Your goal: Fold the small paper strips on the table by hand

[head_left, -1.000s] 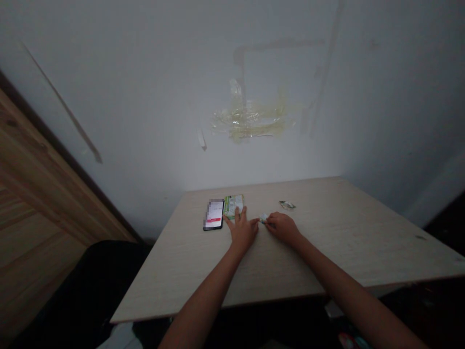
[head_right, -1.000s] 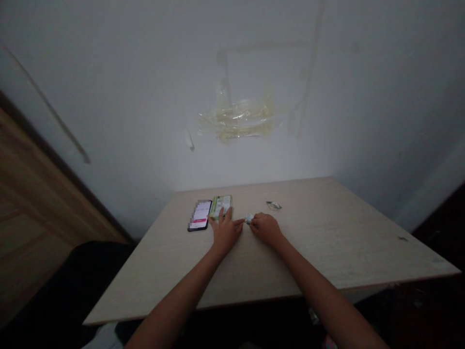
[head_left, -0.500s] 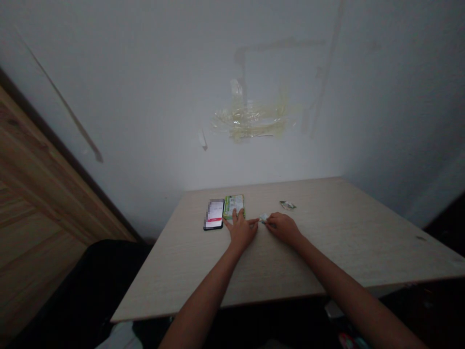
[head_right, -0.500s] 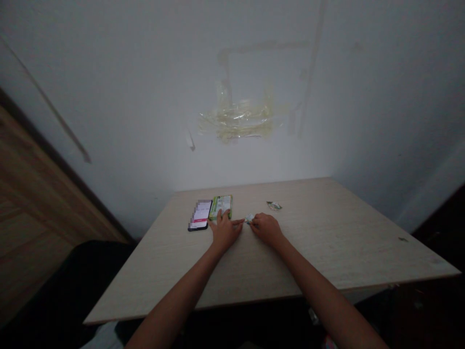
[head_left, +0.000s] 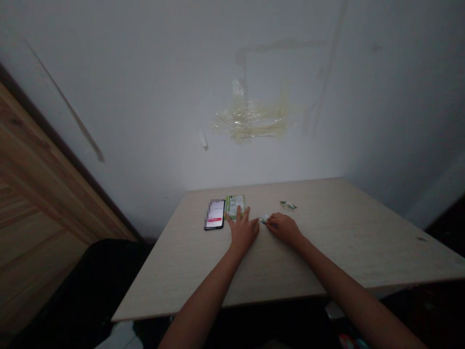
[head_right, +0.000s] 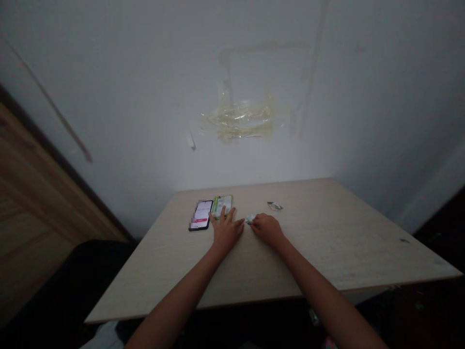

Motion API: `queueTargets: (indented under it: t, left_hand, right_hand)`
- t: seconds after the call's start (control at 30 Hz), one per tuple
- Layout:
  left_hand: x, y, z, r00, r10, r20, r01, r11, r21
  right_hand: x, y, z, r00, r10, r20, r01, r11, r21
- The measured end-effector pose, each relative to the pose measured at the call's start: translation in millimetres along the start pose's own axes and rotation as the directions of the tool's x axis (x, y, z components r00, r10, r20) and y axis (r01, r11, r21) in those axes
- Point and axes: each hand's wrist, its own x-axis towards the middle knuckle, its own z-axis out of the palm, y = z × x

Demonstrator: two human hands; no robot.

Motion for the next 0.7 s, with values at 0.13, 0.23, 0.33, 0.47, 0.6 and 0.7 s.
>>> queueTargets:
  t: [0.13, 0.23, 0.33, 0.47, 0.6, 0.7]
  left_hand:
    - [-0.7, -4.0, 4.5, 1.0, -0.014, -0.008, 0.014, 0.999, -0.029]
    - [0.1, -5.0, 5.2, 1.0, -0.006, 0.002, 0.006, 0.999, -0.045]
    - [0.6, -4.8, 5.0, 1.0, 0.001, 0.018, 0.001, 0.997, -0.071]
    - [-0.1, -4.2, 6.4, 0.999, 0.011, 0.043, -0.007, 0.997, -0.08]
    - [-0.6, -4.0, 7.5, 0.999, 0.012, 0.03, -0.011, 0.999, -0.053]
    - [-0.3, -3.4, 7.4, 1.0, 0.021, 0.017, -0.02, 0.999, -0.031]
  right_hand:
    - [0.0, 0.5, 0.0, 1.0, -0.006, -0.006, 0.006, 1.0, 0.015]
    - [-0.2, 1.3, 0.8, 1.0, 0.001, -0.016, -0.001, 0.999, 0.033]
    - [-0.5, 1.6, 1.3, 1.0, 0.006, -0.014, -0.005, 0.999, 0.053]
    - [-0.9, 0.9, 0.5, 1.0, 0.007, -0.012, -0.007, 0.998, 0.063]
    - [-0.3, -0.1, -0.7, 1.0, 0.015, 0.005, -0.016, 0.998, 0.056]
    - [0.7, -0.9, -1.4, 0.999, 0.023, 0.022, -0.024, 0.998, 0.051]
